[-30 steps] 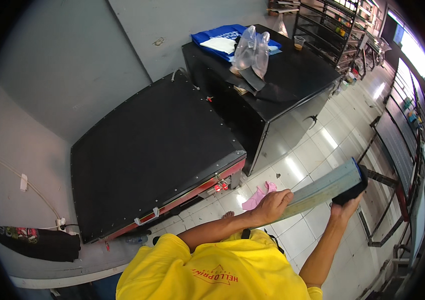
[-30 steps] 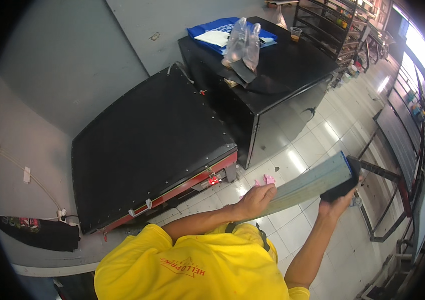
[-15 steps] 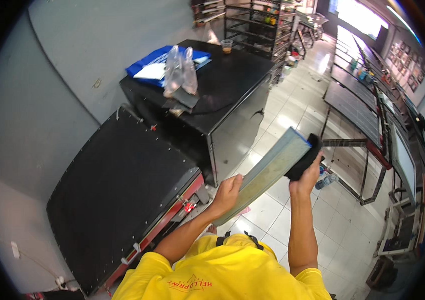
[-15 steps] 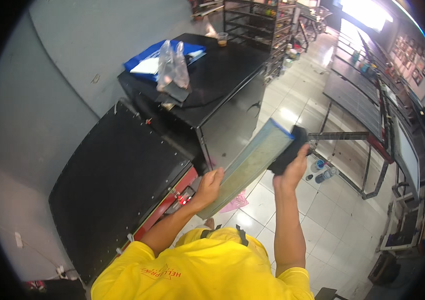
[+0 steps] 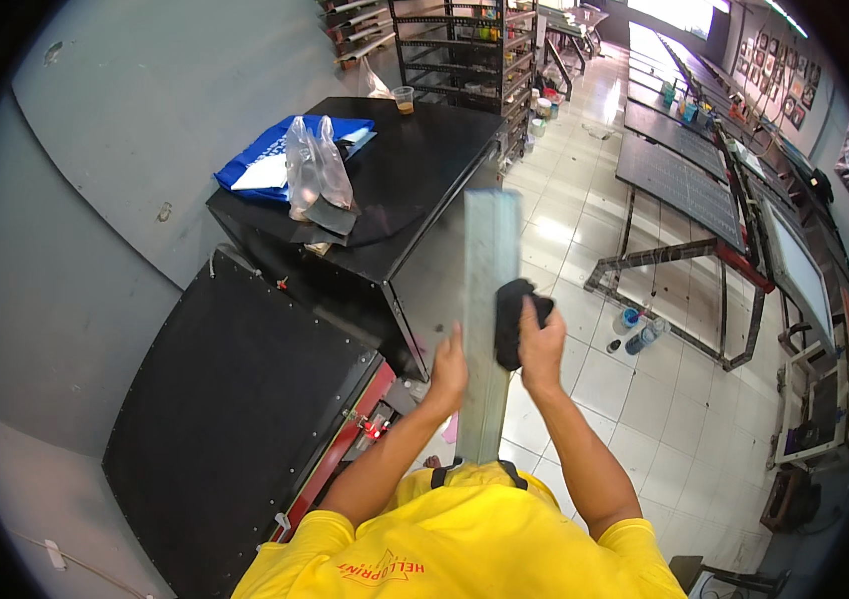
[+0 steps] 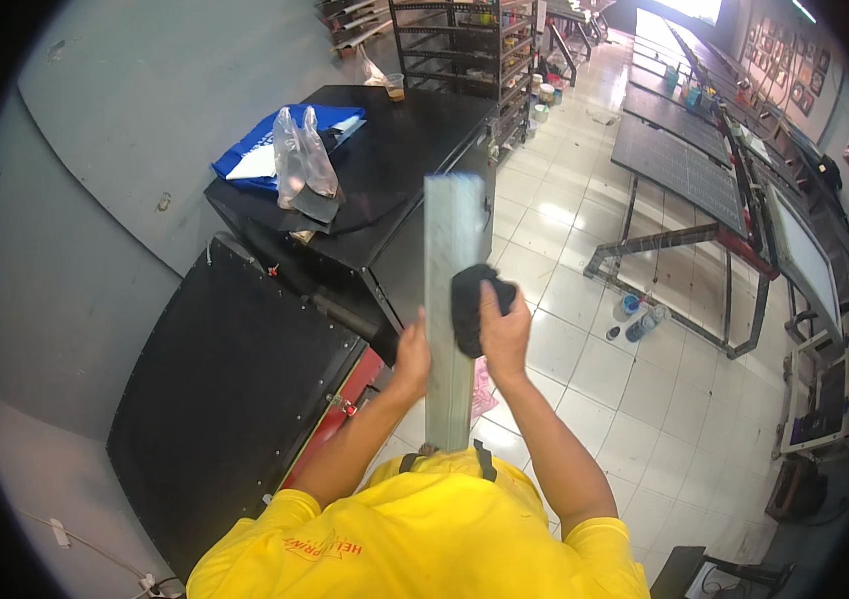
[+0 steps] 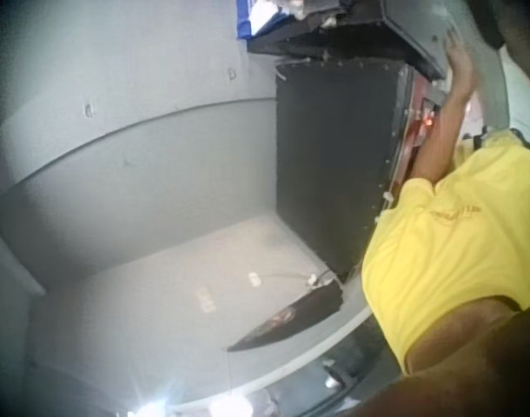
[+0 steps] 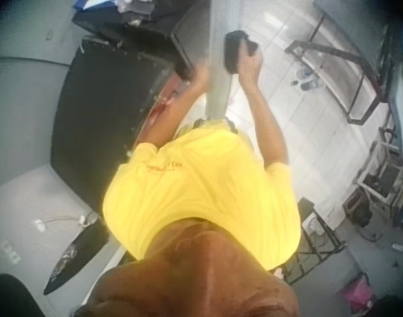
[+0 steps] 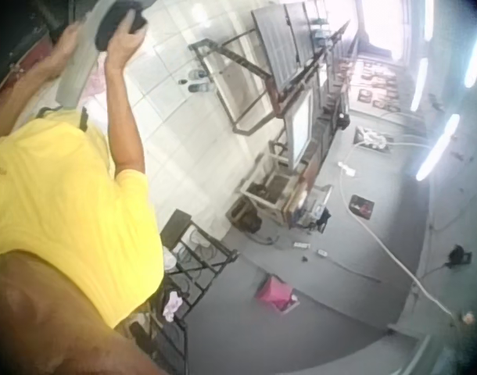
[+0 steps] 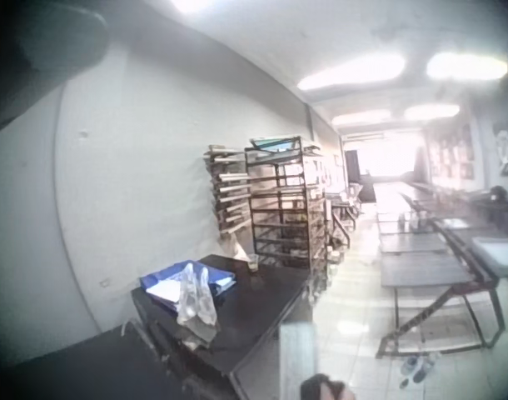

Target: The person wipes a metal screen printing frame with a black cloth, stirs ink in plastic cups, and continues cleaning the edges of the frame.

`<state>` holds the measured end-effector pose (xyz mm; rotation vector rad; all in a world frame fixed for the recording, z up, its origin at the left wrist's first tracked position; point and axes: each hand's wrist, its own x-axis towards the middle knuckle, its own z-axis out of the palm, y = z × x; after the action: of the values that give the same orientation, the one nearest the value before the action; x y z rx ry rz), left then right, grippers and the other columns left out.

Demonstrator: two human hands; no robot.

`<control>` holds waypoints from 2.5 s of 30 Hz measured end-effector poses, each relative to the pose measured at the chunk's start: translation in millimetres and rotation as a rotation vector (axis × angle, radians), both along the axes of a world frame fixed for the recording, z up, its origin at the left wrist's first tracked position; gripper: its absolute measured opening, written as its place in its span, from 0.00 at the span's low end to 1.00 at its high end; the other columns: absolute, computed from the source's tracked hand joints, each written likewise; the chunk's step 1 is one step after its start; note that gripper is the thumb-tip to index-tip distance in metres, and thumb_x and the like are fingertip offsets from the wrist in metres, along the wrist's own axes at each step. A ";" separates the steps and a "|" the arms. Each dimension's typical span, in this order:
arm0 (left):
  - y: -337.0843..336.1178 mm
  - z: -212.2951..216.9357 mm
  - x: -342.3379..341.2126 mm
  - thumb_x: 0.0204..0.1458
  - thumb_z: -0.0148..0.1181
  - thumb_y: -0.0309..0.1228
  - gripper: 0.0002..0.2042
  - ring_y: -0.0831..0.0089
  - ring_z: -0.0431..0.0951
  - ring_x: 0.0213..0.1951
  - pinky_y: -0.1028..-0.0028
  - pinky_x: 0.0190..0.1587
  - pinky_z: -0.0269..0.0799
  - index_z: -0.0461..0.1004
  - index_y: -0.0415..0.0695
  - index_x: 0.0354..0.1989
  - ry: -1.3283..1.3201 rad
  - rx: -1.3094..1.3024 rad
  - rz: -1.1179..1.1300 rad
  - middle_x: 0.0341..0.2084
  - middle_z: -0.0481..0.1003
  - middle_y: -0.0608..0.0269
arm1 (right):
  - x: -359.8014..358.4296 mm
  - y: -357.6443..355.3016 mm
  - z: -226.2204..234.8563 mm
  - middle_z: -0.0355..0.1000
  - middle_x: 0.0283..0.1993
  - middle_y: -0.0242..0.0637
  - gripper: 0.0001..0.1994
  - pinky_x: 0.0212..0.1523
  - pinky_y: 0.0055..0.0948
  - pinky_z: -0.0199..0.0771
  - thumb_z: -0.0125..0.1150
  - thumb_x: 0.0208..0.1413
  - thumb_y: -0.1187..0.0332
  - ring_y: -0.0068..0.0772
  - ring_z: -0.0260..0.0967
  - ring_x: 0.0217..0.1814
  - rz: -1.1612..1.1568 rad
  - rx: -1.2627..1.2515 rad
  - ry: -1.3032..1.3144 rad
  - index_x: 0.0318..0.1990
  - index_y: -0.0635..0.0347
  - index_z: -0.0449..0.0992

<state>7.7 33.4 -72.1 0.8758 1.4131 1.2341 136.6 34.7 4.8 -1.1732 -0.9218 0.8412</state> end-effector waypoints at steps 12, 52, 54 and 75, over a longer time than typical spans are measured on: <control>75.4 49.3 -51.6 0.58 0.48 0.40 0.14 0.67 0.77 0.25 0.67 0.29 0.76 0.75 0.43 0.34 -0.687 0.000 -0.144 0.24 0.75 0.62 | 11.6 -83.4 -47.1 0.71 0.25 0.45 0.12 0.33 0.30 0.69 0.63 0.53 0.65 0.32 0.69 0.28 0.438 -0.121 -0.453 0.33 0.66 0.72; -7.6 28.3 -81.2 0.61 0.31 0.61 0.34 0.75 0.73 0.35 0.74 0.38 0.72 0.69 0.41 0.51 -0.547 -0.082 -0.330 0.34 0.73 0.64 | 49.5 -50.6 -80.7 0.73 0.31 0.40 0.21 0.37 0.30 0.75 0.42 0.66 0.54 0.33 0.72 0.33 0.452 -0.673 0.364 0.40 0.66 0.75; -17.6 27.2 -107.0 0.61 0.31 0.61 0.34 0.73 0.74 0.38 0.73 0.40 0.72 0.68 0.40 0.54 -0.538 -0.049 -0.316 0.37 0.74 0.62 | 48.9 -29.3 -116.0 0.73 0.34 0.41 0.21 0.32 0.33 0.75 0.42 0.65 0.51 0.37 0.73 0.33 0.316 -0.704 0.542 0.41 0.60 0.72; -52.6 19.1 -165.0 0.62 0.31 0.59 0.35 0.68 0.70 0.52 0.69 0.55 0.65 0.62 0.38 0.61 -0.567 -0.088 -0.169 0.52 0.69 0.55 | -91.7 39.7 -70.1 0.75 0.36 0.38 0.20 0.32 0.27 0.74 0.43 0.66 0.55 0.29 0.73 0.35 0.801 -0.201 -0.183 0.44 0.65 0.72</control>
<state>-157.3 -19.2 -53.0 0.5128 0.9107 1.1616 44.9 74.4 -65.4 -1.0553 -1.5264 1.5077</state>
